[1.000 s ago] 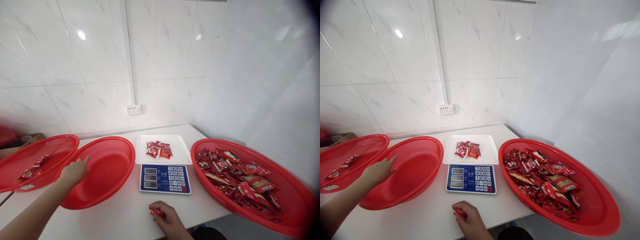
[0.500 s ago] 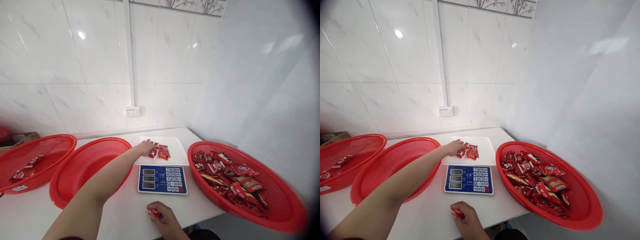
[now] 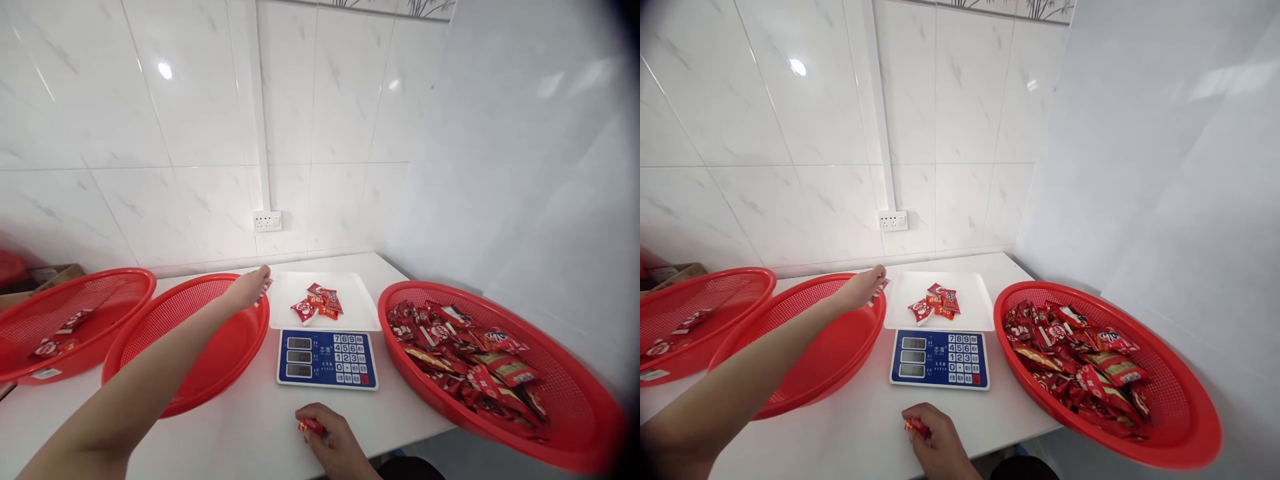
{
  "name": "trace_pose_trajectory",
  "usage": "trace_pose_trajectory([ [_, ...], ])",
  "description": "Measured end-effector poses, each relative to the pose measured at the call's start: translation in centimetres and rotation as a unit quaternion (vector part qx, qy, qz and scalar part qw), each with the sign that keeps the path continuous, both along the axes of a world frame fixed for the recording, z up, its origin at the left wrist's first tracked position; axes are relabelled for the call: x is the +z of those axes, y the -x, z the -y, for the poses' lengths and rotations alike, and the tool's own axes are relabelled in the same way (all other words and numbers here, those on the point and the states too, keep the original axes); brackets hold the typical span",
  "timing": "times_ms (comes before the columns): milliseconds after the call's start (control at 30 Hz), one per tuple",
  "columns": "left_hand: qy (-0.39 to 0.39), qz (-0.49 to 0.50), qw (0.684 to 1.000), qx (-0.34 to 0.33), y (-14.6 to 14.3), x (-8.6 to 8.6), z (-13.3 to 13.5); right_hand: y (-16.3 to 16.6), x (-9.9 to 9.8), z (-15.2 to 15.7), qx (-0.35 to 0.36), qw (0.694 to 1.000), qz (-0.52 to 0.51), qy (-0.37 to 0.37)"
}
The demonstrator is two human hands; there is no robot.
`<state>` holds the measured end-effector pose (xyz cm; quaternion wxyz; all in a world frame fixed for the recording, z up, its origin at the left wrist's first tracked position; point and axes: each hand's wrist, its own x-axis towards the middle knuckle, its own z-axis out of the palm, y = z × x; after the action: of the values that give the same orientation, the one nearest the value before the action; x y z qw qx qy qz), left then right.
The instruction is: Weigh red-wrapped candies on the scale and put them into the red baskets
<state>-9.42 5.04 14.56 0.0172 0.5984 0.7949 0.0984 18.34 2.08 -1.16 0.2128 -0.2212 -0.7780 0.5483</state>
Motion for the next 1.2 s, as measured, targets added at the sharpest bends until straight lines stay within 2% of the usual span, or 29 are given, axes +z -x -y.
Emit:
trace_pose_trajectory([
  [133, 0.008, 0.004, 0.999, 0.047, 1.8, 0.7, 3.6, -0.1, 0.1, 0.0, 0.003, 1.0, -0.004, 0.009],
  [267, 0.026, -0.018, 0.999, 0.039, 1.6, 0.6, 4.2, -0.3, 0.1, 0.0, 0.006, 1.0, -0.009, 0.009],
  [367, 0.01, -0.041, 0.999, -0.024, -0.6, 0.0, 2.6, -0.3, 0.0, 0.0, 0.005, 1.0, -0.004, 0.008],
  [533, 0.028, -0.043, 0.975, -0.216, -5.5, -2.0, -1.2, -0.2, 0.2, 0.1, -0.004, 1.0, 0.008, 0.001],
  [600, 0.038, -0.044, 0.967, -0.246, -6.8, -2.8, -2.3, -0.2, 0.3, 0.2, -0.01, 1.0, 0.01, -0.003],
  [700, 0.04, -0.051, 0.97, -0.233, -7.5, -3.2, -3.1, -0.2, 0.3, 0.2, -0.012, 1.0, 0.012, -0.006],
  [767, 0.039, -0.055, 0.977, -0.204, -7.1, -2.7, -2.7, -0.1, 0.2, 0.2, -0.013, 1.0, 0.01, -0.008],
  [867, 0.035, -0.064, 0.988, -0.134, -5.5, -1.1, -0.7, -0.1, 0.1, 0.1, -0.013, 1.0, 0.009, -0.009],
  [1000, 0.058, -0.063, 0.995, -0.048, -2.3, 1.7, 3.6, -0.2, 0.0, 0.0, -0.003, 1.0, 0.0, 0.001],
  [1100, 0.088, -0.038, 0.994, -0.054, -1.5, 2.8, 5.5, -0.3, 0.0, -0.1, 0.002, 1.0, -0.011, 0.013],
  [1200, 0.079, -0.007, 0.992, -0.097, -3.3, 1.9, 4.3, -0.3, 0.0, -0.1, 0.008, 1.0, -0.015, 0.014],
])
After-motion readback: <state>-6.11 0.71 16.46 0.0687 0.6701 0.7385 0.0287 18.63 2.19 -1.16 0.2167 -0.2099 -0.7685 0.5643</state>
